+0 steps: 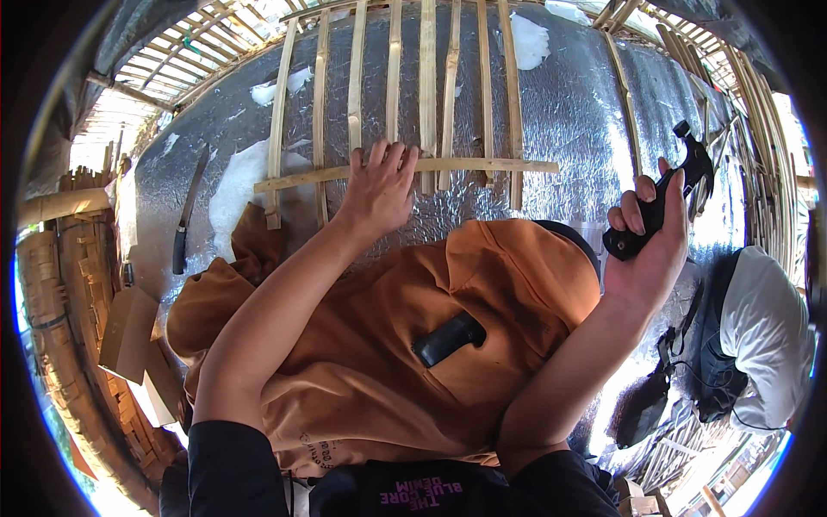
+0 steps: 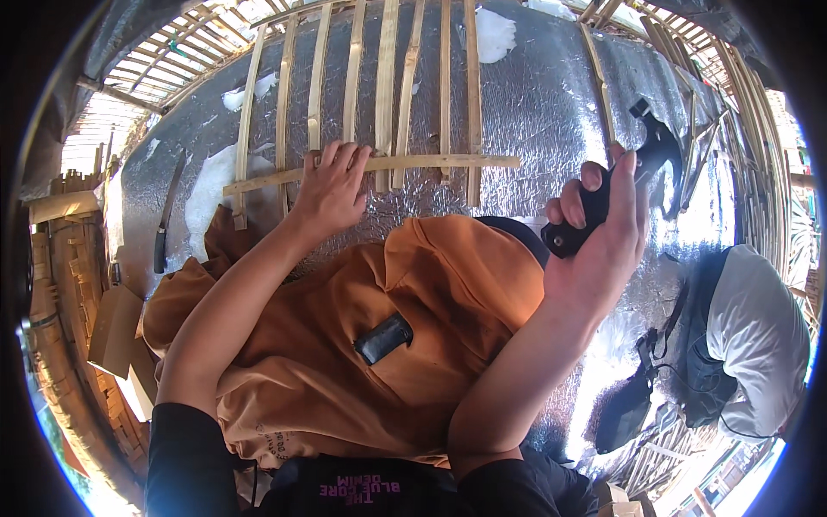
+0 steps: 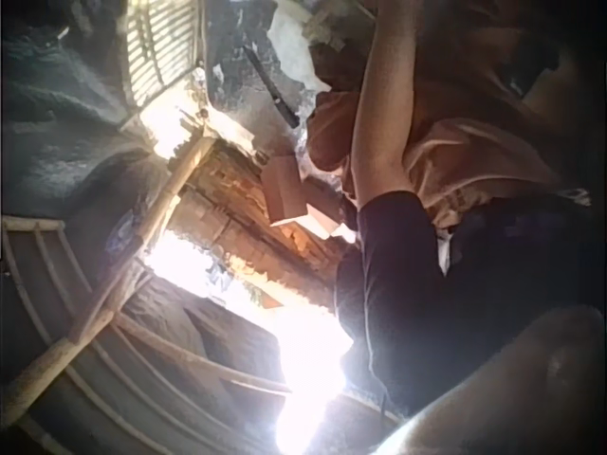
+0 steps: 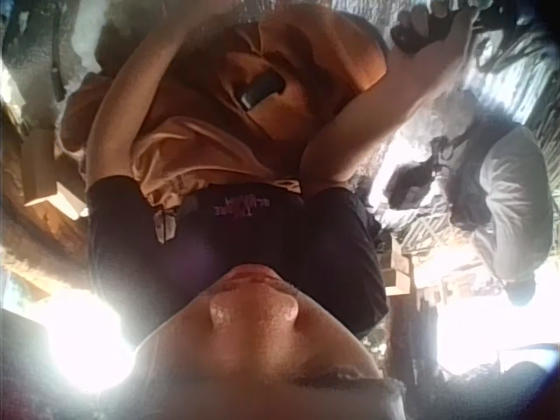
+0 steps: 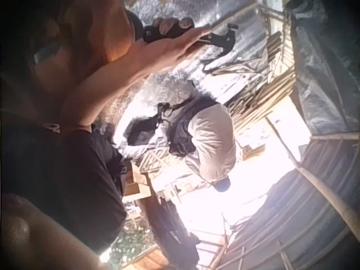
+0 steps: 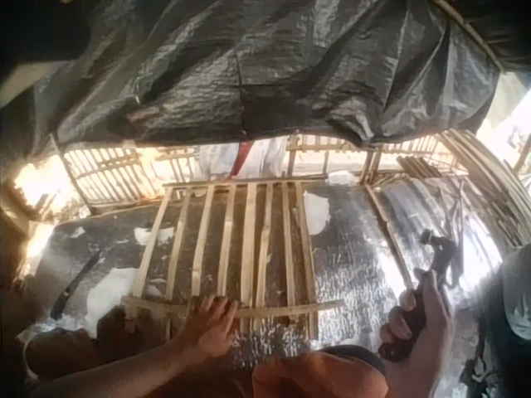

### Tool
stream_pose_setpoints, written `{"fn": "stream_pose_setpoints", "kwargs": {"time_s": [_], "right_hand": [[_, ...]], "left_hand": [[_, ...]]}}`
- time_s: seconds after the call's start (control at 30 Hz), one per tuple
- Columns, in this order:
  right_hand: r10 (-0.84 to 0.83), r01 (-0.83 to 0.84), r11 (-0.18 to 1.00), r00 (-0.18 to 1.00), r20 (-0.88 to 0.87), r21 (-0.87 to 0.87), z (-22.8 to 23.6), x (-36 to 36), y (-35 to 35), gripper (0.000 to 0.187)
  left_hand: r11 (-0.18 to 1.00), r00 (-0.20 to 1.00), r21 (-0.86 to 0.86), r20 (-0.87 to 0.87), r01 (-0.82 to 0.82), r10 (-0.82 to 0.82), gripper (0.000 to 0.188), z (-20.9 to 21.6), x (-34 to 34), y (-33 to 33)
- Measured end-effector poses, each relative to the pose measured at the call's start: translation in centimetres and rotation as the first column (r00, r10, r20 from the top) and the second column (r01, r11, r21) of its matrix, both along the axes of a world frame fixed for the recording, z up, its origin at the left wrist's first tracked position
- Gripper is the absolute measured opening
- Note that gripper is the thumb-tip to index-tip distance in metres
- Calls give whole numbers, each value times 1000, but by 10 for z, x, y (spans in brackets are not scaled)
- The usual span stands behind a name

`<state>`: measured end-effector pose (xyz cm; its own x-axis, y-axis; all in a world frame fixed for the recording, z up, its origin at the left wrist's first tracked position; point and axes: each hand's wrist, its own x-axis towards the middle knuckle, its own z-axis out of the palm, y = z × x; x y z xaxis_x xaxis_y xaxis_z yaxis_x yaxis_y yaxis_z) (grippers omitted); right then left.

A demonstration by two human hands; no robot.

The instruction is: The person constructs a wooden frame by positioning thin bamboo strips across a series of parallel slats and securing them using a hammer.

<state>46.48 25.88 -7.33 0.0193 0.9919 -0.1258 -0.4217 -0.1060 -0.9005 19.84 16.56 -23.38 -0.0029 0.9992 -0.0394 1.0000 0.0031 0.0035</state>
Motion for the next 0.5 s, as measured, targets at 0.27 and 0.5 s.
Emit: {"fn": "stream_pose_setpoints", "kwargs": {"time_s": [0.27,0.5], "right_hand": [[58,-58,997,998,3,-57,-18,-13,7,30],[45,-49,996,998,-54,-70,-18,-8,8,29]], "left_hand": [[986,982,166,187,3,-35,62,3,-11,-23],[987,990,-82,34,-137,140,45,26,-25,-65]]}}
